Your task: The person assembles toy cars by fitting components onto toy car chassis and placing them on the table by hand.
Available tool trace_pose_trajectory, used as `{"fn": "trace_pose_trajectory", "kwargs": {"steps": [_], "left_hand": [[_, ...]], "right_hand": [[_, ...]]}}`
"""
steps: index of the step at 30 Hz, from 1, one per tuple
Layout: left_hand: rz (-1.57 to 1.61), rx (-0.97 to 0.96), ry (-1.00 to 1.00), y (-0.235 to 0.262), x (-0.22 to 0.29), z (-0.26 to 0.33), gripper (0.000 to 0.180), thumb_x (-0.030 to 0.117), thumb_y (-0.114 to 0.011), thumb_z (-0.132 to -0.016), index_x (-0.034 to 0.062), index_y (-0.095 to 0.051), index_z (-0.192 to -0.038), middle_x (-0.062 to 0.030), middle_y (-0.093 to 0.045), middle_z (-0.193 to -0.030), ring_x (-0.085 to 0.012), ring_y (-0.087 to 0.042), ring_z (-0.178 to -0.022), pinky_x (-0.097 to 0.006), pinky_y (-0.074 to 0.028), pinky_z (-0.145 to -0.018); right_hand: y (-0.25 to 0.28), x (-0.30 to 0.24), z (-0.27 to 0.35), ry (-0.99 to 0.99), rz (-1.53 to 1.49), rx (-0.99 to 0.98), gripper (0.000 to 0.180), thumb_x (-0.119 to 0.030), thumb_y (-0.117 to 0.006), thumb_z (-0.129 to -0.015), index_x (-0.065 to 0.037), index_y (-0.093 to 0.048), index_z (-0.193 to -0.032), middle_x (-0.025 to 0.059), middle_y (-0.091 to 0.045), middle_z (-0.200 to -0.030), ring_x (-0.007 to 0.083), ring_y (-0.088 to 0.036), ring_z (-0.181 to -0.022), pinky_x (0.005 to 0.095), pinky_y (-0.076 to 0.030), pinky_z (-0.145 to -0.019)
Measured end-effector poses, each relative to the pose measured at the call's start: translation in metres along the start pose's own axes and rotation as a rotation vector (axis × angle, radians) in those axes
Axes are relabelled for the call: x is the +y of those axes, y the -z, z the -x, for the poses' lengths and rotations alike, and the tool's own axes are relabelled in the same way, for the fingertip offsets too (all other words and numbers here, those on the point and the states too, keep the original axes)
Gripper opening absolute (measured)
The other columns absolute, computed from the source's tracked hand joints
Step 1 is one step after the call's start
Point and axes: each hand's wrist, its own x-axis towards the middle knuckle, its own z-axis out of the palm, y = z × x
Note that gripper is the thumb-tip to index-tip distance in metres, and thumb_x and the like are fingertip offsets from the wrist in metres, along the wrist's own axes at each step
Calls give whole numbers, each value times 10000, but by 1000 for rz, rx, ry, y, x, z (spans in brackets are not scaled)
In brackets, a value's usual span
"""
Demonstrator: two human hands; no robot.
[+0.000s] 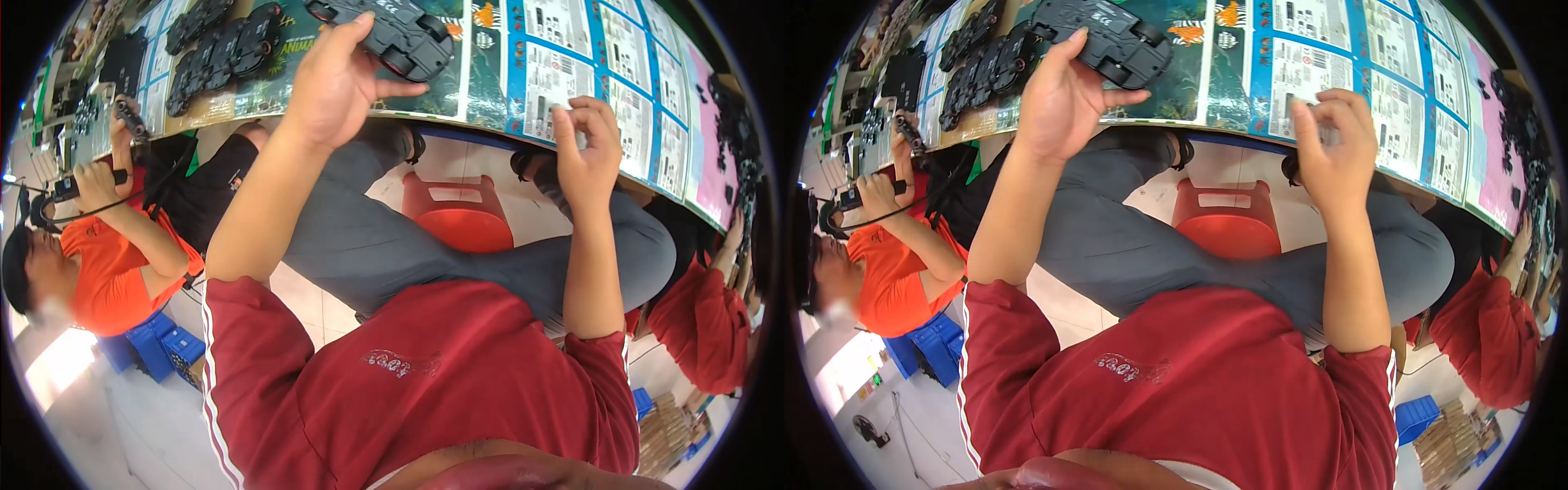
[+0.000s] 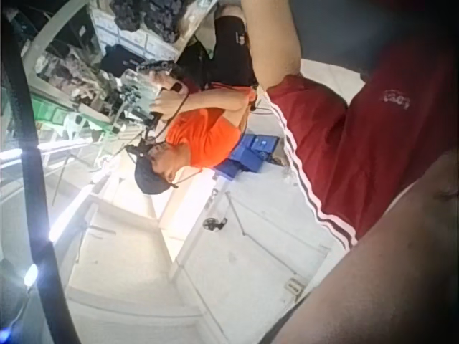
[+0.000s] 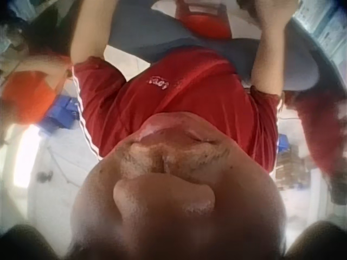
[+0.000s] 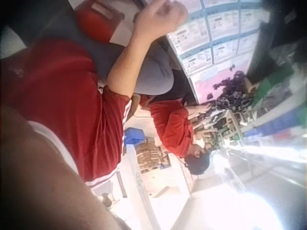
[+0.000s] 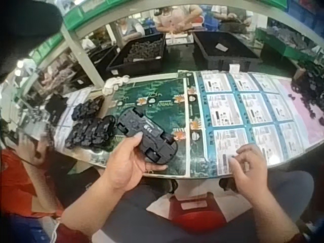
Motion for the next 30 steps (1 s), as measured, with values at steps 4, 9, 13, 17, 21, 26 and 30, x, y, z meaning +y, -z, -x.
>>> {"fn": "trace_pose_trajectory", "kwargs": {"steps": [4,9,13,17,21,26,30], "left_hand": [[-20,57,-44,36,23,20,324,234,-504,-1059,54,-535,-1327,-116,-670,-1228,-286,-696,-1102,-517,-625,-809],[48,47,-51,97,39,51,381,236,-441,-1074,0,-539,-1356,-183,-685,-1279,-323,-714,-1090,-485,-612,-846],[287,-54,-12,126,41,65,404,223,-446,-1074,1,-492,-1408,-201,-651,-1330,-348,-697,-1114,-480,-615,-824],[58,251,-144,162,67,87,404,237,-454,-1091,-3,-495,-1414,-197,-599,-1418,-356,-629,-1251,-481,-560,-963],[-339,633,-292,224,111,98,378,237,-509,-1086,4,-515,-1384,-173,-641,-1363,-303,-650,-1232,-451,-537,-1003],[-441,890,-329,363,170,113,217,206,-534,-1087,83,-570,-1261,-90,-715,-1109,-237,-720,-1015,-387,-592,-825],[-493,921,-6,436,183,102,201,248,-559,-1080,101,-605,-1209,-46,-728,-1057,-187,-723,-867,-347,-584,-721]], "right_hand": [[1,23,-6,46,93,81,142,-84,-762,-903,19,-675,-860,143,-688,-987,247,-677,-870,327,-543,-786],[-6,23,-5,95,89,34,118,-69,-754,-901,22,-678,-893,138,-687,-987,265,-676,-888,343,-542,-791],[-15,19,-6,198,161,-30,106,-63,-753,-878,14,-682,-899,148,-682,-979,323,-661,-897,382,-522,-804],[-14,20,-7,193,193,-50,105,-73,-755,-869,0,-683,-892,134,-679,-978,327,-655,-905,394,-514,-809],[-15,22,-6,211,265,-30,104,-87,-760,-859,-19,-684,-882,120,-673,-971,327,-649,-898,405,-504,-800],[-22,19,-8,233,311,-20,110,-103,-770,-843,-42,-680,-862,102,-667,-962,324,-641,-895,414,-492,-782],[-25,25,-6,253,333,0,124,-129,-776,-833,-66,-673,-858,84,-658,-964,312,-635,-884,417,-486,-763]]}}
